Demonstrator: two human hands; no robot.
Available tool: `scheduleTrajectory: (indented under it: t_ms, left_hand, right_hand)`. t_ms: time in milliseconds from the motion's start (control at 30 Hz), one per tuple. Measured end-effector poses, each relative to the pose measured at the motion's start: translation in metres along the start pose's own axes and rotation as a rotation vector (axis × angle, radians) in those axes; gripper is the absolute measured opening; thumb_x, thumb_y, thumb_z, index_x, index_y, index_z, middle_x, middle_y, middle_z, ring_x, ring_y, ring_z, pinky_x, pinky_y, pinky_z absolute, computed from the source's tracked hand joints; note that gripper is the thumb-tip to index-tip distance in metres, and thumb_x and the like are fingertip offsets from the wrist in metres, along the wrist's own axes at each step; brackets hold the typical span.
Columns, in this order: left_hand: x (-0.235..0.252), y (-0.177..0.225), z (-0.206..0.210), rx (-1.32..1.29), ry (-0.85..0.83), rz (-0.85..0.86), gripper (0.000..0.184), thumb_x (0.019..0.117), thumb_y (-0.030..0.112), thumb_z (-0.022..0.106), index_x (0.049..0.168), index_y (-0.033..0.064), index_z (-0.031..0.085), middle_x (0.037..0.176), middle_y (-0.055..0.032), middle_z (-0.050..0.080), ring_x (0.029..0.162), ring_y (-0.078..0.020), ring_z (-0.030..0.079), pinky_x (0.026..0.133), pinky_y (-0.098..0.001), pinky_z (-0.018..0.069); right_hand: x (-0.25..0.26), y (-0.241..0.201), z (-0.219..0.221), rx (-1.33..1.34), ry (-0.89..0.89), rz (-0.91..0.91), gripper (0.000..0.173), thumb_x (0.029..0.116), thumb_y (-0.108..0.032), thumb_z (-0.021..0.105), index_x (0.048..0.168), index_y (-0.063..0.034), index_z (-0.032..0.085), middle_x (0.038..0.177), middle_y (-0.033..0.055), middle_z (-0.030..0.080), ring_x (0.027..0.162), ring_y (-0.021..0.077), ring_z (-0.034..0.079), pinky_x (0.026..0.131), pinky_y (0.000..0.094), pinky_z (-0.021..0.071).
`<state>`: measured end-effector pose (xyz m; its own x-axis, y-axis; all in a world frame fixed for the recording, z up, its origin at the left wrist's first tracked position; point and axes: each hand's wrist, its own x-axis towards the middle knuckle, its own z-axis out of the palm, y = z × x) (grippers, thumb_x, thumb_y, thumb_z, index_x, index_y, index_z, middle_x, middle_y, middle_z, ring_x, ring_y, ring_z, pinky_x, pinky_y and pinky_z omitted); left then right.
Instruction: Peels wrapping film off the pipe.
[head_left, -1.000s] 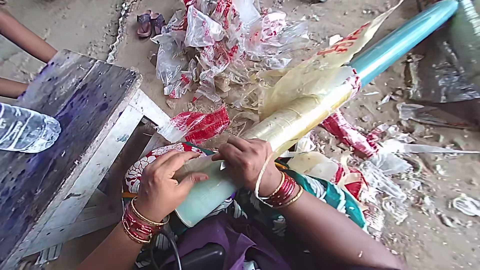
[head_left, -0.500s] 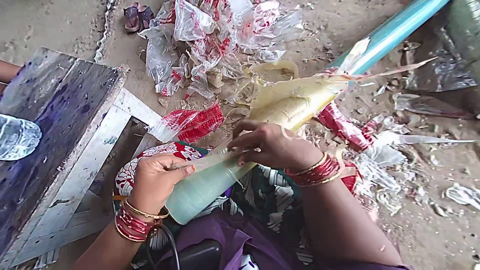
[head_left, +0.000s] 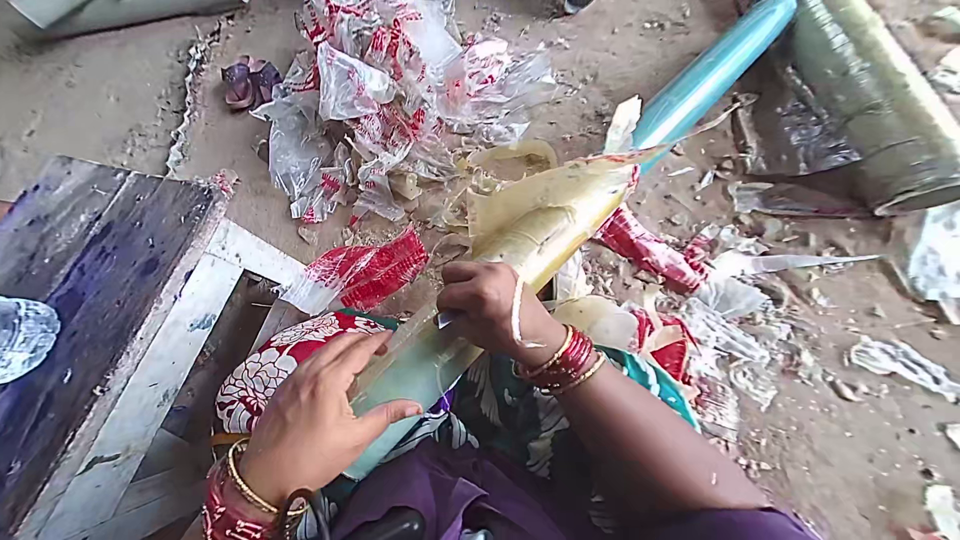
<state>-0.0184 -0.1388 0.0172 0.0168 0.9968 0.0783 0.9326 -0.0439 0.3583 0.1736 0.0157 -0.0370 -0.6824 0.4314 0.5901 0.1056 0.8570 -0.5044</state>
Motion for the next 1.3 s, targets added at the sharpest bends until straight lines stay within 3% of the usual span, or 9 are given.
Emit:
scheduleTrajectory:
  t_ms: [100,200,333,500,600,733,833,1067,1300]
  left_hand:
    - [0.013,-0.002,0.017,0.088,0.114,0.061,0.051,0.0935,0.047,0.059,0.072,0.0016,0.070,0.067,-0.0112,0.065,0.062,-0.0266,0.067,0.054,-0.0443,0.0506]
    - [0.018,-0.013,0.024,0.024,0.140,0.098,0.046,0.0933,0.034,0.060,0.059,0.0046,0.065,0.057,-0.0065,0.059,0.056,-0.0180,0.060,0.053,-0.0362,0.0456]
    - [0.020,-0.013,0.016,-0.137,0.137,0.084,0.040,0.0909,0.035,0.065,0.064,0.0068,0.071,0.059,0.0010,0.059,0.060,-0.0019,0.055,0.058,-0.0205,0.0430]
    - [0.032,-0.007,-0.013,-0.240,0.100,0.210,0.037,0.0927,0.033,0.068,0.065,0.0084,0.073,0.061,0.0071,0.057,0.062,0.0078,0.049,0.057,-0.0114,0.0380]
    - [0.043,-0.002,-0.034,-0.133,0.084,0.343,0.039,0.0957,0.033,0.063,0.066,0.0091,0.072,0.061,0.0058,0.058,0.061,0.0045,0.051,0.054,-0.0146,0.0378]
    - [0.048,0.001,-0.049,0.041,0.120,0.473,0.040,0.0988,0.029,0.059,0.068,0.0065,0.072,0.061,0.0001,0.057,0.058,-0.0048,0.052,0.051,-0.0226,0.0371]
    - [0.048,0.003,-0.054,0.187,0.140,0.455,0.044,0.1001,0.033,0.056,0.068,0.0059,0.071,0.062,-0.0040,0.060,0.058,-0.0141,0.057,0.050,-0.0304,0.0395]
    - [0.059,0.020,-0.017,0.350,-0.536,0.168,0.053,0.0821,0.035,0.086,0.119,-0.0006,0.071,0.108,-0.0195,0.070,0.097,-0.0378,0.071,0.081,-0.0546,0.0570]
    - [0.091,0.040,-0.018,0.290,-0.822,-0.043,0.092,0.0787,0.076,0.071,0.142,0.0103,0.059,0.123,-0.0119,0.064,0.107,-0.0295,0.065,0.090,-0.0536,0.0525]
  right_hand:
    - [0.000,0.003,0.001,0.000,-0.084,0.019,0.011,0.0746,0.001,0.073,0.067,-0.0061,0.070,0.074,0.0082,0.066,0.066,0.0226,0.066,0.051,0.0416,0.0492]
    - [0.002,0.011,-0.009,0.107,-0.303,0.103,0.006,0.0836,-0.008,0.079,0.079,-0.0059,0.077,0.082,0.0097,0.069,0.077,0.0249,0.068,0.063,0.0457,0.0539]
    - [-0.004,0.035,-0.043,0.303,-0.367,0.198,0.009,0.0872,-0.011,0.077,0.094,-0.0067,0.080,0.095,0.0078,0.073,0.088,0.0163,0.069,0.078,0.0348,0.0558]
    - [-0.016,0.052,-0.085,0.309,-0.310,0.277,0.020,0.0848,-0.017,0.077,0.103,-0.0101,0.079,0.093,-0.0002,0.067,0.079,0.0005,0.060,0.067,0.0155,0.0483]
    - [-0.013,0.046,-0.086,0.271,-0.375,0.277,0.028,0.0821,-0.019,0.081,0.109,-0.0135,0.077,0.098,0.0016,0.065,0.087,0.0069,0.062,0.074,0.0232,0.0527]
    - [-0.008,0.039,-0.069,0.128,-0.067,0.078,0.008,0.0779,0.000,0.074,0.074,-0.0067,0.075,0.081,0.0055,0.071,0.077,0.0115,0.067,0.068,0.0267,0.0535]
    - [-0.005,0.034,-0.059,0.009,0.025,0.059,0.014,0.0797,0.005,0.067,0.073,-0.0059,0.074,0.082,0.0073,0.072,0.077,0.0191,0.069,0.064,0.0387,0.0548]
    - [-0.006,0.041,-0.025,-0.082,-0.105,0.121,0.012,0.0781,0.006,0.070,0.071,-0.0036,0.071,0.080,0.0114,0.070,0.073,0.0295,0.070,0.057,0.0516,0.0528]
    - [-0.008,0.064,-0.030,0.158,-0.191,0.160,0.009,0.0790,0.000,0.076,0.071,-0.0018,0.072,0.078,0.0110,0.067,0.076,0.0234,0.066,0.066,0.0429,0.0517]
